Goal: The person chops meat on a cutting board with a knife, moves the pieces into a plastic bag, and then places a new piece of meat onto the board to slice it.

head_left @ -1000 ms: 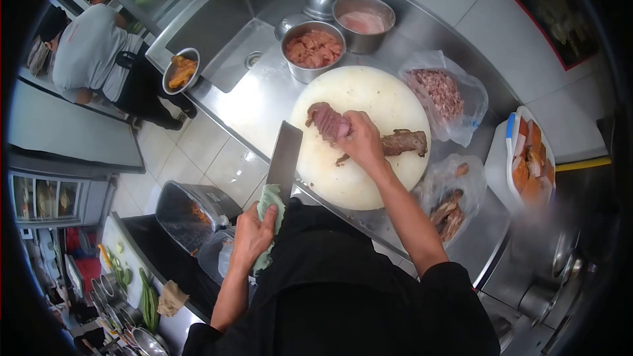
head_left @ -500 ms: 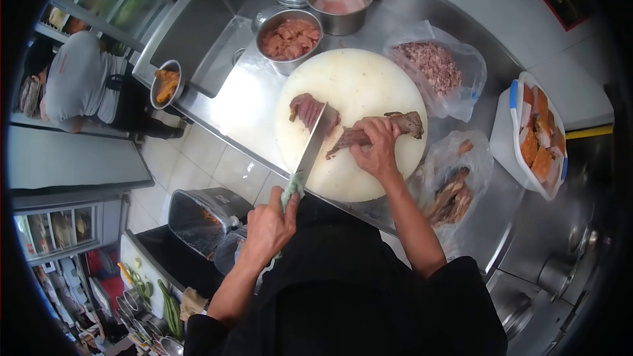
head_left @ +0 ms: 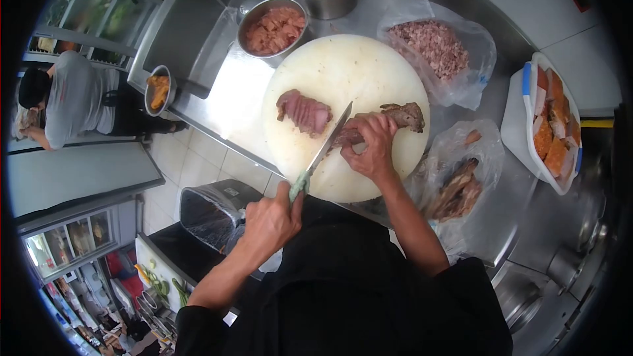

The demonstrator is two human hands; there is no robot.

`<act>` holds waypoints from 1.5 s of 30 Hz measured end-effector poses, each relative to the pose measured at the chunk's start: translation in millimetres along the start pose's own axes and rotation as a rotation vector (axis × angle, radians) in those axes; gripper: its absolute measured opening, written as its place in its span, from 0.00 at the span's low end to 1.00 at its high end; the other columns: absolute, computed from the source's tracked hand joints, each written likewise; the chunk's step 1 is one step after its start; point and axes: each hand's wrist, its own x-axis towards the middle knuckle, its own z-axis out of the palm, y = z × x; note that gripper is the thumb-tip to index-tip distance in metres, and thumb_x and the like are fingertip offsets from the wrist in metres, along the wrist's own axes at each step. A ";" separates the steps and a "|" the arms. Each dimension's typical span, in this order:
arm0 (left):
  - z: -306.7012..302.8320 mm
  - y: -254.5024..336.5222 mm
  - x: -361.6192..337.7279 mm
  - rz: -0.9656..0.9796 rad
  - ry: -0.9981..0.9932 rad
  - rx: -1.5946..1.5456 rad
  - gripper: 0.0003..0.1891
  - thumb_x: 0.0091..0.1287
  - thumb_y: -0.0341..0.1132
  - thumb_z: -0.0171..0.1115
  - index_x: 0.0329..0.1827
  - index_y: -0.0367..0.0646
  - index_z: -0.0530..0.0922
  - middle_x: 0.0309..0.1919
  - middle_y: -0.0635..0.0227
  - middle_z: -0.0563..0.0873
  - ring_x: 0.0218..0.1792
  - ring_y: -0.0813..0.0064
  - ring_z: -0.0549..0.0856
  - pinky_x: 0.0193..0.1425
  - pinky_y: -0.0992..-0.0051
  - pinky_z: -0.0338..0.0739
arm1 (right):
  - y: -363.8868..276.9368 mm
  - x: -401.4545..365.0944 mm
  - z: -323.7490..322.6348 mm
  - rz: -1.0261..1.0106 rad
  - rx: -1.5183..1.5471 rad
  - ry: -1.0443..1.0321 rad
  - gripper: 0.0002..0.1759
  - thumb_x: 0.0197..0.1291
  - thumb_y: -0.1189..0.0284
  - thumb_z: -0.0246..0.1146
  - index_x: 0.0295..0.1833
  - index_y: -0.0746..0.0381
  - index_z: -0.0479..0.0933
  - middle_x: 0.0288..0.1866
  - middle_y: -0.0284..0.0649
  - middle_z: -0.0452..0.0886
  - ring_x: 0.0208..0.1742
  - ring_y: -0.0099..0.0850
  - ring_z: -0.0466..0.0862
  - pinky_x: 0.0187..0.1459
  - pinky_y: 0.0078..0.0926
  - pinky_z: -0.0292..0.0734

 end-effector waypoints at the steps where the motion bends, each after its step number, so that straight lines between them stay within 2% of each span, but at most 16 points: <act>1: -1.8 0.5 -1.4 -0.008 -0.021 0.015 0.12 0.74 0.40 0.60 0.39 0.39 0.73 0.14 0.47 0.80 0.17 0.44 0.83 0.22 0.49 0.76 | -0.3 0.7 -0.4 0.004 -0.002 -0.002 0.18 0.40 0.70 0.69 0.43 0.54 0.83 0.48 0.35 0.83 0.56 0.37 0.78 0.69 0.43 0.58; 5: 2.2 1.4 7.6 -0.017 -0.042 0.028 0.12 0.73 0.39 0.61 0.38 0.39 0.73 0.14 0.48 0.80 0.17 0.44 0.83 0.22 0.49 0.76 | -1.3 0.5 -1.8 -0.006 0.026 0.002 0.17 0.40 0.70 0.68 0.42 0.55 0.82 0.47 0.34 0.83 0.55 0.37 0.78 0.68 0.43 0.58; 7: 18.7 2.8 38.3 0.071 0.059 0.006 0.12 0.73 0.38 0.61 0.37 0.38 0.72 0.14 0.48 0.80 0.17 0.43 0.83 0.22 0.50 0.77 | -0.5 4.4 -1.5 -0.007 0.065 -0.018 0.16 0.40 0.72 0.69 0.41 0.54 0.80 0.43 0.32 0.82 0.54 0.37 0.78 0.66 0.41 0.59; 10: 31.3 6.0 65.4 0.076 0.100 -0.032 0.12 0.72 0.38 0.61 0.37 0.38 0.73 0.14 0.47 0.80 0.18 0.43 0.83 0.23 0.50 0.78 | -1.6 6.4 -2.8 0.004 0.038 -0.037 0.16 0.39 0.72 0.69 0.40 0.55 0.80 0.42 0.32 0.82 0.52 0.37 0.78 0.65 0.40 0.59; 15: 18.8 0.6 23.8 -0.024 -0.063 -0.008 0.14 0.72 0.40 0.61 0.40 0.36 0.74 0.16 0.44 0.81 0.19 0.41 0.84 0.26 0.48 0.80 | -4.5 8.0 -5.2 0.033 0.036 -0.008 0.16 0.39 0.70 0.68 0.39 0.55 0.80 0.42 0.33 0.82 0.52 0.36 0.78 0.65 0.40 0.60; 18: 28.4 2.3 32.1 -0.059 -0.036 0.026 0.14 0.72 0.40 0.61 0.41 0.35 0.74 0.18 0.40 0.82 0.23 0.38 0.85 0.31 0.45 0.81 | -3.2 4.5 -2.4 0.056 0.055 -0.014 0.16 0.39 0.69 0.68 0.39 0.56 0.79 0.42 0.34 0.82 0.53 0.36 0.78 0.65 0.41 0.61; 21: 42.3 14.3 88.4 -0.050 0.035 -0.084 0.15 0.72 0.40 0.62 0.40 0.33 0.77 0.22 0.36 0.82 0.27 0.33 0.84 0.35 0.42 0.79 | -2.6 4.9 -2.3 0.035 0.079 -0.015 0.16 0.39 0.69 0.68 0.39 0.55 0.79 0.43 0.34 0.82 0.53 0.36 0.79 0.65 0.41 0.61; 22: 48.9 18.5 110.5 0.014 0.105 -0.145 0.16 0.72 0.40 0.62 0.37 0.32 0.78 0.23 0.37 0.82 0.28 0.34 0.84 0.35 0.43 0.79 | -2.7 4.4 -2.2 0.028 0.067 -0.009 0.16 0.39 0.70 0.69 0.39 0.55 0.79 0.42 0.34 0.82 0.53 0.36 0.79 0.65 0.41 0.61; 25: 45.3 21.2 146.6 0.039 0.140 -0.200 0.16 0.72 0.40 0.61 0.39 0.31 0.80 0.27 0.37 0.84 0.33 0.35 0.85 0.40 0.46 0.79 | -2.1 5.8 -2.0 0.004 0.060 0.006 0.16 0.38 0.71 0.70 0.39 0.54 0.79 0.42 0.33 0.82 0.53 0.36 0.79 0.64 0.41 0.61; 30: 29.9 3.4 151.3 0.160 0.159 -0.199 0.17 0.73 0.40 0.60 0.45 0.31 0.81 0.30 0.37 0.85 0.37 0.35 0.86 0.45 0.50 0.79 | -2.0 6.0 -4.4 -0.005 0.079 -0.001 0.15 0.38 0.72 0.70 0.37 0.54 0.80 0.40 0.33 0.82 0.53 0.37 0.79 0.64 0.40 0.61; 32: 17.7 7.4 140.7 0.064 0.200 -0.278 0.15 0.72 0.39 0.60 0.46 0.31 0.80 0.32 0.35 0.84 0.45 0.35 0.83 0.60 0.48 0.74 | -2.9 5.1 -4.5 0.003 0.089 0.016 0.15 0.38 0.72 0.70 0.37 0.54 0.80 0.40 0.33 0.82 0.54 0.36 0.79 0.64 0.40 0.61; 34: 7.1 10.7 126.8 0.060 0.202 -0.275 0.15 0.72 0.40 0.59 0.46 0.33 0.81 0.30 0.36 0.85 0.41 0.34 0.84 0.55 0.47 0.77 | -3.8 6.3 -4.1 0.011 0.102 0.032 0.15 0.38 0.72 0.70 0.37 0.54 0.80 0.40 0.33 0.82 0.54 0.36 0.79 0.64 0.40 0.61; 36: 1.7 15.1 111.8 -0.056 0.058 -0.206 0.16 0.73 0.42 0.59 0.47 0.34 0.80 0.27 0.38 0.85 0.36 0.33 0.85 0.47 0.45 0.79 | -4.1 5.2 -3.5 0.025 0.094 0.030 0.15 0.38 0.71 0.70 0.37 0.54 0.80 0.40 0.33 0.82 0.54 0.36 0.79 0.65 0.40 0.61; 37: 10.7 10.6 106.1 -0.028 0.068 -0.192 0.16 0.73 0.42 0.60 0.47 0.35 0.80 0.25 0.38 0.84 0.32 0.32 0.85 0.41 0.43 0.79 | -3.7 4.7 -3.2 0.030 0.095 0.033 0.15 0.38 0.71 0.70 0.37 0.54 0.80 0.40 0.33 0.82 0.54 0.36 0.79 0.65 0.40 0.61; 41: 30.1 6.0 83.2 -0.052 0.000 -0.082 0.15 0.72 0.42 0.60 0.45 0.35 0.79 0.24 0.36 0.84 0.30 0.33 0.85 0.40 0.43 0.80 | -1.9 3.7 -1.1 0.034 0.092 0.027 0.15 0.38 0.69 0.69 0.37 0.54 0.80 0.41 0.33 0.82 0.54 0.36 0.79 0.66 0.41 0.60; 45: 41.8 8.7 110.6 -0.020 0.050 -0.117 0.16 0.73 0.42 0.59 0.43 0.33 0.80 0.29 0.34 0.84 0.34 0.32 0.85 0.42 0.45 0.79 | -1.5 3.2 0.3 0.015 0.096 0.049 0.15 0.38 0.69 0.69 0.37 0.54 0.79 0.40 0.32 0.82 0.54 0.36 0.79 0.66 0.41 0.60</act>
